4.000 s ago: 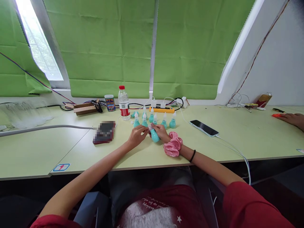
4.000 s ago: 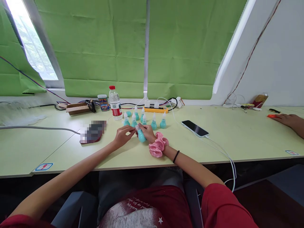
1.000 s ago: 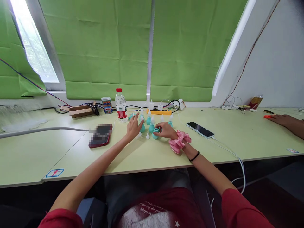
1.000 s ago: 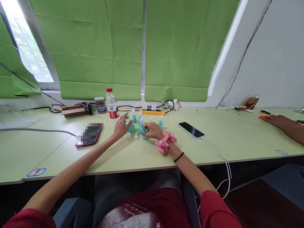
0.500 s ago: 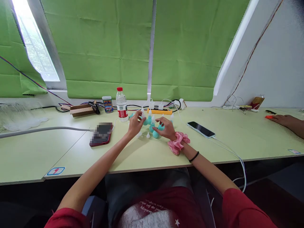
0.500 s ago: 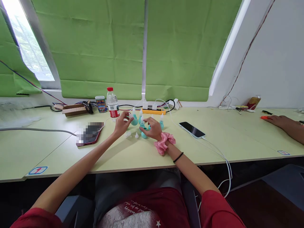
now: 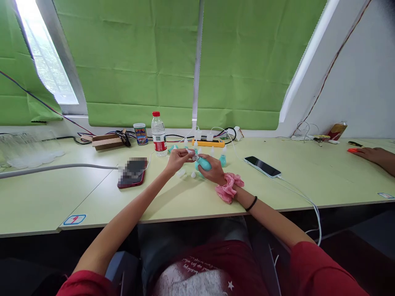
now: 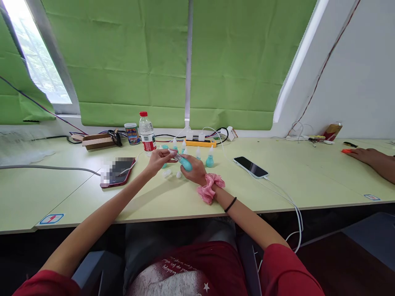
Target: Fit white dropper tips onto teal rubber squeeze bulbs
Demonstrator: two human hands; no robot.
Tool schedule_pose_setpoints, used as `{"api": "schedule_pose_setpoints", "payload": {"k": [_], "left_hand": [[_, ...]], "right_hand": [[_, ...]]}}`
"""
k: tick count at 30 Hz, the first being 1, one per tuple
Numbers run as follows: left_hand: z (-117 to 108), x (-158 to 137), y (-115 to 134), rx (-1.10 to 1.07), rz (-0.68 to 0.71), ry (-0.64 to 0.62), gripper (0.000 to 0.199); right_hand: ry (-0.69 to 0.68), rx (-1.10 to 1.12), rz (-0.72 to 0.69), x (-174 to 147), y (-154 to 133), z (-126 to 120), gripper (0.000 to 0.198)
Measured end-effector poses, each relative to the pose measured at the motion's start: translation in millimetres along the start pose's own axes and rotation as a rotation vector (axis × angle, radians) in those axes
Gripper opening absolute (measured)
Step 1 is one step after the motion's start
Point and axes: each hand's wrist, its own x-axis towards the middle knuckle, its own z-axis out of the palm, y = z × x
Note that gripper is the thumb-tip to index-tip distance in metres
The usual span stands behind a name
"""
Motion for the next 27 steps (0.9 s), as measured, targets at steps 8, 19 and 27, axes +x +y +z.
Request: {"api": "schedule_pose_setpoints", "payload": {"k": [8, 19, 27], "left_hand": [[-12.5, 3.6, -13.2, 0.600, 0.188, 0.129, 0.030], [-18.3, -2.7, -35.2, 1.222, 0.001, -0.337, 0.033], [-4.8, -2.7, -19.6, 0.505, 0.084, -0.020, 0.030]], "right_hand": [[0.043, -0.110, 0.113, 2.4, 5.1, -1.4, 0.032], [0.054, -0.017, 0.158, 4.9, -0.2, -6.0, 0.026], [0.014, 0.008, 0.191, 4.8, -2.6, -4.6, 0.026]]}}
